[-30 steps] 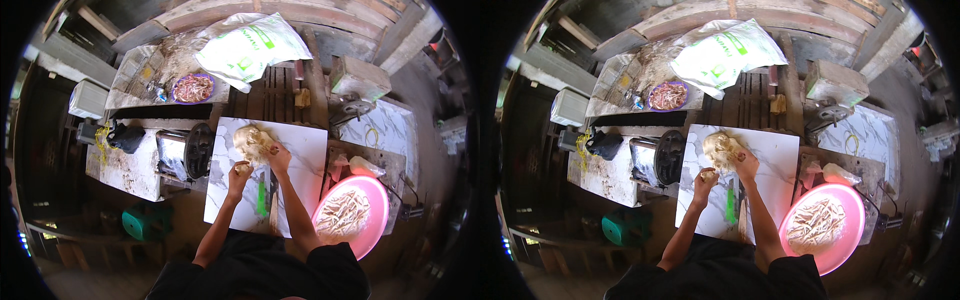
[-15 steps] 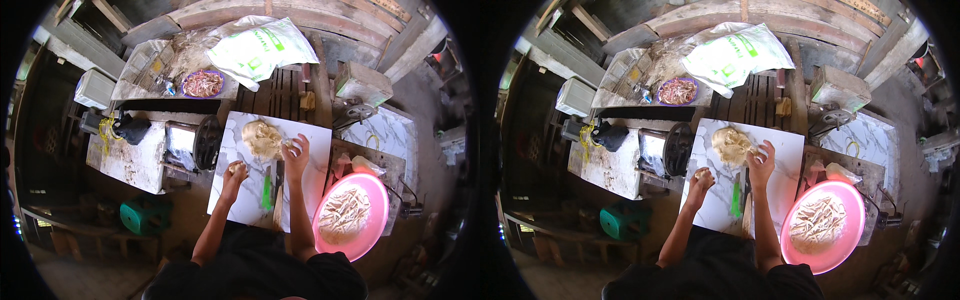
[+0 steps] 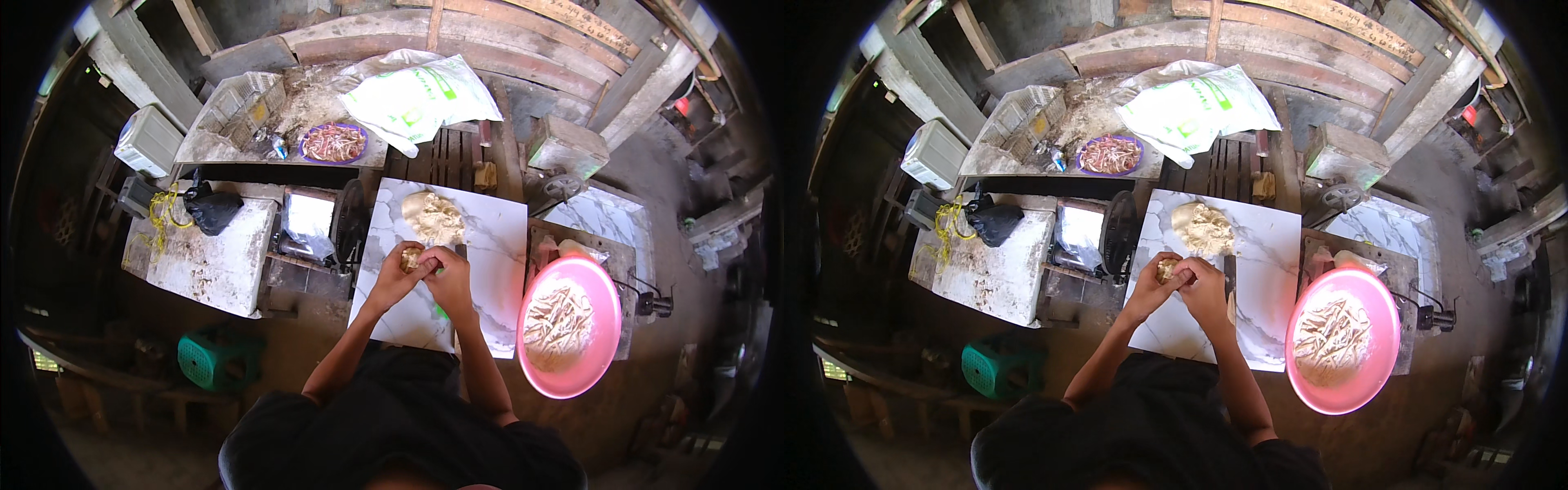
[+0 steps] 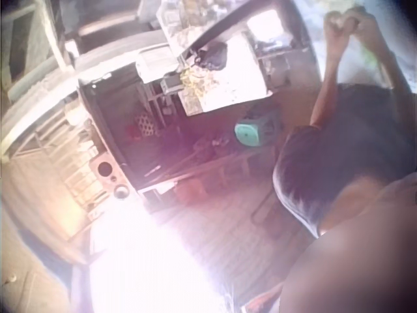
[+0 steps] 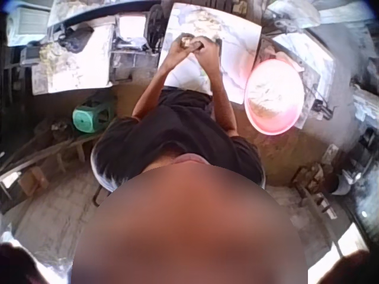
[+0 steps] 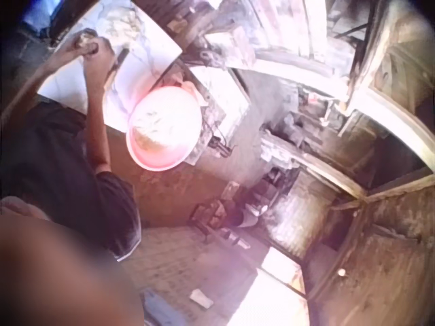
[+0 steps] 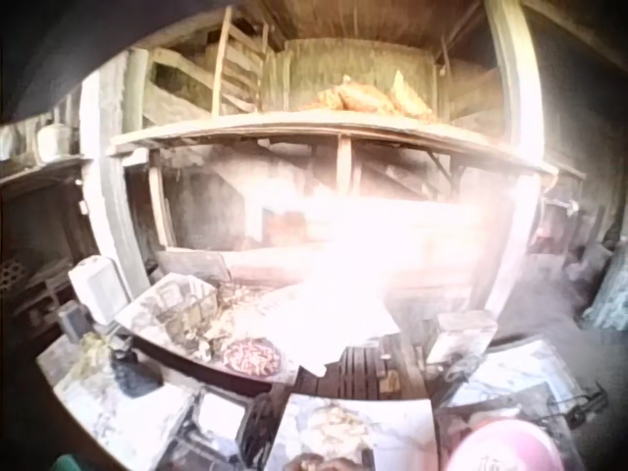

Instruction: The person cuts pieces of dough into small strips using a knife on a marble slab, transfers them into a pink bowl, and then rolls out a fresh piece of dough with a wooden rolling pin.

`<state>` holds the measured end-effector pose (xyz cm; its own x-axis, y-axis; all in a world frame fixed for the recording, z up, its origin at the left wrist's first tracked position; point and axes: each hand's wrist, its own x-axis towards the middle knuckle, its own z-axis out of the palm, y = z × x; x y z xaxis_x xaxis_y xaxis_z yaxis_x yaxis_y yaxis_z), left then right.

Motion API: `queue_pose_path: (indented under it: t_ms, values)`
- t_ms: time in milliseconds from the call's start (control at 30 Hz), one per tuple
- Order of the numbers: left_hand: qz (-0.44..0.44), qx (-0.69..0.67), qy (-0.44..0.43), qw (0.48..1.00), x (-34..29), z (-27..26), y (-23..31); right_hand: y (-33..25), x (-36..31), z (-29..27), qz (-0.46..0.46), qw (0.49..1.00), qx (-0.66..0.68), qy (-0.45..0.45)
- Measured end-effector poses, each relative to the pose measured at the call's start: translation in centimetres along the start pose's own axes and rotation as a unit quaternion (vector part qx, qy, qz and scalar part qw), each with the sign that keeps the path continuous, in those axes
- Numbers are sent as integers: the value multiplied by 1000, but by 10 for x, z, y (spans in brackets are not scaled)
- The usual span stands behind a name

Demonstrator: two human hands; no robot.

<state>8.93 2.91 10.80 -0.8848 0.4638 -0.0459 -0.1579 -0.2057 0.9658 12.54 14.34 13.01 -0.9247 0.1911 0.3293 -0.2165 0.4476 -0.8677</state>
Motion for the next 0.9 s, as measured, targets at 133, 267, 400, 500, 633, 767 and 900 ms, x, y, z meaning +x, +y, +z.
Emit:
queue_pose_path:
  t_ms: [133, 267, 400, 500, 633, 767, 900]
  values:
    - [69, 75, 35, 994, 3, -8, -6, -10, 2, 11, 34, 999, -40, -10]
    - [118, 139, 76, 980, 2, -9, 10, -17, 3, 23, 55, 996, -53, 52]
    - [122, 127, 89, 980, -6, -12, 16, -26, -10, 39, 63, 993, -15, 98]
    - [128, 106, 100, 981, -12, -10, 23, -26, -16, 45, 61, 991, 8, 120]
    - [154, 61, 75, 983, -8, -13, 32, -29, -12, 48, 41, 991, 10, 124]
    - [90, -179, 66, 977, 5, -15, 33, -29, -2, 43, 19, 994, 47, 92]
    - [29, -375, -2, 926, 12, -29, 37, -29, -9, 38, 90, 968, 217, 91]
